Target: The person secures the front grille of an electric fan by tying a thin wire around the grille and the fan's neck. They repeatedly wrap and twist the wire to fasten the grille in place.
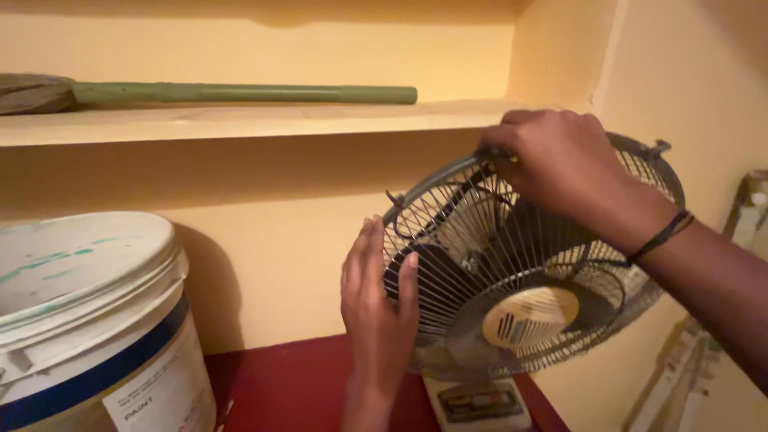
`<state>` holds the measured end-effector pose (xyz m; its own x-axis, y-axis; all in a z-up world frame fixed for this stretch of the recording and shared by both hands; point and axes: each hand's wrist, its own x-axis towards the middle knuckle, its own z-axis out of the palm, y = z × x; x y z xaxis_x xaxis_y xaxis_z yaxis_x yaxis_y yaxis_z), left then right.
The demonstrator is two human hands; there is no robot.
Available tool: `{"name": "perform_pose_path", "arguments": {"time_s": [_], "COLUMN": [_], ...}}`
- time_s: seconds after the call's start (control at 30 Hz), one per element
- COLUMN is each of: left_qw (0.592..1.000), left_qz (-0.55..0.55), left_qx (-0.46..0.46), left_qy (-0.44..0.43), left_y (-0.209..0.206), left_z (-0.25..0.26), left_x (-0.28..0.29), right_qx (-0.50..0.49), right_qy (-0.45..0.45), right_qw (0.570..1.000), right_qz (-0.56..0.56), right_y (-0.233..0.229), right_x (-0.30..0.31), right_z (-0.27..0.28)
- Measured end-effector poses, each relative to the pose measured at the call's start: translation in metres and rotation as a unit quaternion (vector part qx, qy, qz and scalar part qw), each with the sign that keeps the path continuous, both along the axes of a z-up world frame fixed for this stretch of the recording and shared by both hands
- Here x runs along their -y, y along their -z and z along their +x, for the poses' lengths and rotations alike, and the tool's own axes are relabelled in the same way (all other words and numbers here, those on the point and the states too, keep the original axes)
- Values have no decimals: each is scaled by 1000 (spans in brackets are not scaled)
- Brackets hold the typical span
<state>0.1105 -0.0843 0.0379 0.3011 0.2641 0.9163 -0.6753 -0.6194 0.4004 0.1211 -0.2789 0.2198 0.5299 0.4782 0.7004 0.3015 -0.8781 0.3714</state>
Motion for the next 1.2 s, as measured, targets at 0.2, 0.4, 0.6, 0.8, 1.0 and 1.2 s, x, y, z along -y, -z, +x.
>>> {"name": "perform_pose_path", "arguments": {"time_s": [0.2,0.4,0.6,0.8,1.0,1.2], "left_qw": [998,994,985,994,997,1000], "left_qz": [-23,-62,-110,-75,-55,0], "left_qx": [6,-25,-72,-21,-20,-13], "left_qy": [58,91,111,77,45,4], "left_y": [-28,-53,-63,-58,-56,-55], "left_z": [12,17,14,14,14,15], "left_x": [-6,-17,-13,-9,-6,-2], "right_qx": [76,35,14,32,20,23], "right_qy": [-58,-39,-13,-22,7,7], "right_qw": [995,998,999,999,999,999], "right_qz": [-25,-31,-34,-32,-41,-34], "right_y": [4,-5,-9,-8,-9,-8], "right_x": [0,1,-1,-3,-5,-5], "right_z": [6,11,10,9,6,6]}}
